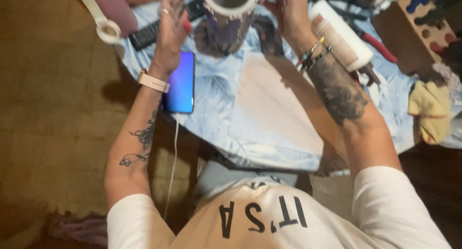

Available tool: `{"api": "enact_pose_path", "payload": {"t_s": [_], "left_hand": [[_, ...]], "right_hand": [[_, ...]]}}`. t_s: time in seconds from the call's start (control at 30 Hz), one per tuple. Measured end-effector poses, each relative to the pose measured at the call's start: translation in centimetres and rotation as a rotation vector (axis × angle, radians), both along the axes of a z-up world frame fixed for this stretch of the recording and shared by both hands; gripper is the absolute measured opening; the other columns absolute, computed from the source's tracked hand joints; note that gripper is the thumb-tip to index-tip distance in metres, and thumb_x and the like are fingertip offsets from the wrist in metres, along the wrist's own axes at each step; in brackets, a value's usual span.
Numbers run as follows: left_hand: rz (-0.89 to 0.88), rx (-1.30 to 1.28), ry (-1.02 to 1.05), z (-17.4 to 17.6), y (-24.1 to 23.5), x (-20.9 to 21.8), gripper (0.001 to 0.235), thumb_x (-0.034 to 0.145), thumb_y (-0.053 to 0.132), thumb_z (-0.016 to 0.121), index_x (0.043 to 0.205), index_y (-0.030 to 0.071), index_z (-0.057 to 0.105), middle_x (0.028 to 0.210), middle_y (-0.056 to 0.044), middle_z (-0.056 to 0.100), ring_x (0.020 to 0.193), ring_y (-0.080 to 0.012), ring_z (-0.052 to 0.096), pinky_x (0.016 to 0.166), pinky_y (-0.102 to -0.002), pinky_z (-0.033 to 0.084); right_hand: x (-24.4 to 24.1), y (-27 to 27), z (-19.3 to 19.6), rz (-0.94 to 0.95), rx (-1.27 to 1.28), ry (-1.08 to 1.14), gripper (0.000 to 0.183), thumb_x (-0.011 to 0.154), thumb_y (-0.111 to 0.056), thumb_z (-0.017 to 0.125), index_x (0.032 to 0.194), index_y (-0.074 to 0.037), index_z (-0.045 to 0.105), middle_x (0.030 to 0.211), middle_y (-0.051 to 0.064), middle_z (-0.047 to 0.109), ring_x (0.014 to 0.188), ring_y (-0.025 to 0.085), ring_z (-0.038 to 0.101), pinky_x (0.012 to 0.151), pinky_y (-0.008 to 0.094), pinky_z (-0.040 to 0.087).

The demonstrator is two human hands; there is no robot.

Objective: Decorate a cup by gluing small floral pieces onto its surface using glue and pliers

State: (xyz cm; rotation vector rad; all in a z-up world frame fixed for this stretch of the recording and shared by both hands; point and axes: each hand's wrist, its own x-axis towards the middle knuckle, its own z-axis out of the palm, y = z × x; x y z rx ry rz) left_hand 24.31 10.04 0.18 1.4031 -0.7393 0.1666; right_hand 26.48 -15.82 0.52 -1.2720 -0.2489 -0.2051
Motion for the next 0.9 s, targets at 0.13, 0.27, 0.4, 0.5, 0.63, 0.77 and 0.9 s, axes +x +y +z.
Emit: {"api": "enact_pose_path", "payload": {"t_s": [0.13, 0.27, 0.4, 0.5, 0.63, 0.77, 0.9], "left_hand": [[-0.164, 0.205, 0.094, 0.8, -0.1, 1.4, 0.093, 0.074, 0.057, 0.057, 0.135, 0.015, 0.001, 0.144, -0.021, 0.01, 0.136, -0.0333, 0.012, 0.112, -0.046, 0.013], [-0.252, 0.344, 0.062, 1.5, -1.0, 2.4, 0.098, 0.073, 0.038, 0.071, 0.134, 0.012, -0.001, 0.142, -0.025, 0.005, 0.135, -0.0331, 0.009, 0.112, -0.041, 0.01], [-0.216, 0.451, 0.057, 2.5, -2.0, 3.1, 0.086, 0.068, 0.035, 0.071, 0.129, 0.006, 0.02, 0.125, -0.015, 0.043, 0.117, -0.0252, 0.04, 0.097, -0.036, 0.033], [-0.181, 0.457, -0.007, 1.7, -2.3, 4.0, 0.076, 0.063, 0.034, 0.075, 0.119, 0.001, 0.035, 0.116, -0.014, 0.048, 0.109, -0.024, 0.044, 0.093, -0.035, 0.036], [-0.201, 0.4, -0.004, 1.4, -2.9, 5.1, 0.078, 0.059, 0.027, 0.079, 0.118, 0.0, 0.035, 0.114, -0.013, 0.049, 0.106, -0.0212, 0.045, 0.092, -0.032, 0.037], [-0.183, 0.411, 0.069, 1.8, -4.0, 5.8, 0.083, 0.058, 0.032, 0.078, 0.117, -0.002, 0.03, 0.118, -0.019, 0.045, 0.109, -0.0281, 0.045, 0.091, -0.037, 0.042], [-0.182, 0.268, 0.118, 2.7, -4.4, 5.7, 0.062, 0.065, 0.027, 0.075, 0.109, 0.001, 0.038, 0.108, -0.013, 0.048, 0.101, -0.0219, 0.047, 0.086, -0.033, 0.042]], "right_hand": [[-0.5, 2.2, 1.5, -0.026, 0.056, 0.118, 0.021, 0.08, -0.029, 0.048, 0.07, -0.013, 0.039, 0.096, 0.011, 0.063, 0.081, 0.017, 0.061, 0.066, 0.027, 0.052], [-0.3, 2.9, 0.5, -0.005, 0.144, 0.135, 0.019, 0.082, -0.026, 0.05, 0.076, -0.011, 0.04, 0.077, 0.004, 0.052, 0.069, 0.015, 0.053, 0.061, 0.028, 0.049], [-0.8, 3.6, 0.0, 0.01, 0.21, 0.182, 0.017, 0.083, -0.023, 0.049, 0.076, -0.01, 0.04, 0.07, 0.003, 0.049, 0.059, 0.012, 0.049, 0.047, 0.024, 0.044], [-0.8, 3.3, -0.1, -0.005, 0.207, 0.189, 0.015, 0.084, -0.021, 0.048, 0.075, -0.01, 0.042, 0.07, 0.002, 0.05, 0.06, 0.011, 0.049, 0.049, 0.022, 0.044], [0.1, 2.4, 0.6, 0.076, 0.171, 0.273, 0.014, 0.085, -0.022, 0.045, 0.076, -0.012, 0.042, 0.069, -0.001, 0.05, 0.053, 0.007, 0.046, 0.04, 0.016, 0.034], [0.8, 1.9, 4.4, 0.205, -0.033, 0.454, 0.019, 0.089, -0.026, 0.035, 0.082, -0.01, 0.043, 0.059, -0.004, 0.044, 0.038, 0.003, 0.035, 0.03, 0.013, 0.027], [3.6, 0.9, 4.5, 0.163, 0.141, 0.626, 0.016, 0.083, -0.013, 0.045, 0.071, -0.006, 0.051, 0.065, 0.004, 0.06, 0.058, 0.011, 0.06, 0.053, 0.02, 0.054]]}}
